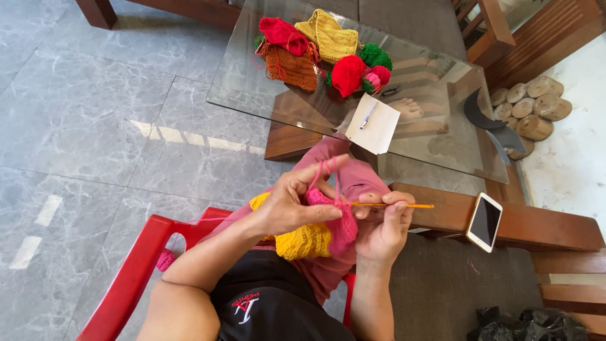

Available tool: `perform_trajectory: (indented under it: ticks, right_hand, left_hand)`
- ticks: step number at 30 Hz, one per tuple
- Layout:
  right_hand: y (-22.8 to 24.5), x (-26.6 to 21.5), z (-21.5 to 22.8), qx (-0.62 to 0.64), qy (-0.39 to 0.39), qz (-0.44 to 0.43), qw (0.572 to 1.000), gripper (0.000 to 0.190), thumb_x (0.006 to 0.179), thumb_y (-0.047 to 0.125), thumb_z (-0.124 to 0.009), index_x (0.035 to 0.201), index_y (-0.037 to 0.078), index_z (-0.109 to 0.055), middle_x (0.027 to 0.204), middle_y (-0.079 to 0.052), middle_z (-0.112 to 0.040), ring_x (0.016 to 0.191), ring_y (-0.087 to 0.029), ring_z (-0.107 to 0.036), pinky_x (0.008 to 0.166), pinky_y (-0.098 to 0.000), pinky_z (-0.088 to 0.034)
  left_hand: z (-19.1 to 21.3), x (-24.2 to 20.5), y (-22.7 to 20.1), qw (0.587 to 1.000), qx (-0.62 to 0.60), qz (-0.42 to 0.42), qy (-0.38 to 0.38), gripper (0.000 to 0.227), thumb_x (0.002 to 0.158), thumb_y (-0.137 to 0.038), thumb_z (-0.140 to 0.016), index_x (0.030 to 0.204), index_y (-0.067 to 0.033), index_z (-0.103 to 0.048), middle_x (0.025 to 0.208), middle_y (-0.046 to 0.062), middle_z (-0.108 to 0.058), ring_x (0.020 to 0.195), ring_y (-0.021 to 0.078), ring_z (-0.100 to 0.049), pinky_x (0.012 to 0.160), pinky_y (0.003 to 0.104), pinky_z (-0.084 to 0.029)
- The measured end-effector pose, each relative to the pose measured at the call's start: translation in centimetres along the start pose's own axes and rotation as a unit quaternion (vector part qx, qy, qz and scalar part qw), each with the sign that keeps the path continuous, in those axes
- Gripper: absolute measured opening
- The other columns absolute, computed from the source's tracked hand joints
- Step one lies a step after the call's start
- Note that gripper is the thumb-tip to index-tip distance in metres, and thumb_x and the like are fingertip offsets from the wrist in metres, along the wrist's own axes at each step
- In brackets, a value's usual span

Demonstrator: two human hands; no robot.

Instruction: A person is crocheting a pink and yellow garment using a crochet hook and yarn.

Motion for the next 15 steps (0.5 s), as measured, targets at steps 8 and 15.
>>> perform_trajectory:
  ticks: [8, 15]
  right_hand:
    - [4.3, -0.8, -1.7, -0.086, 0.058, 0.191, 0.976, 0.032, 0.11, 0.028, -0.046, 0.099, -0.002, -0.046, 0.086, -0.037, -0.071, 0.057, -0.03, -0.067, 0.056, -0.0357, -0.06]
    - [6.3, -1.5, -2.9, -0.152, 0.117, 0.267, 0.944, 0.04, 0.106, 0.025, -0.049, 0.087, -0.011, -0.051, 0.075, -0.04, -0.068, 0.049, -0.034, -0.068, 0.052, -0.0421, -0.063]
  left_hand:
    - [1.4, 0.3, 0.4, 0.999, 0.022, 0.017, -0.035, 0.086, 0.078, 0.003, -0.087, 0.154, -0.0035, -0.048, 0.092, 0.014, -0.079, 0.094, 0.0071, -0.07, 0.1, 0.023, -0.05]
    - [2.0, 0.9, 1.5, 0.998, -0.003, 0.057, -0.006, 0.084, 0.077, 0.002, -0.088, 0.152, 0.0003, -0.05, 0.09, 0.016, -0.078, 0.09, 0.0104, -0.072, 0.095, 0.026, -0.053]
Point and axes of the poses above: each hand's wrist, its own x-axis towards the middle knuckle, its own z-axis out of the back of the hand, y = z × x, the point moved 10 cm from there along x, towards the middle knuckle
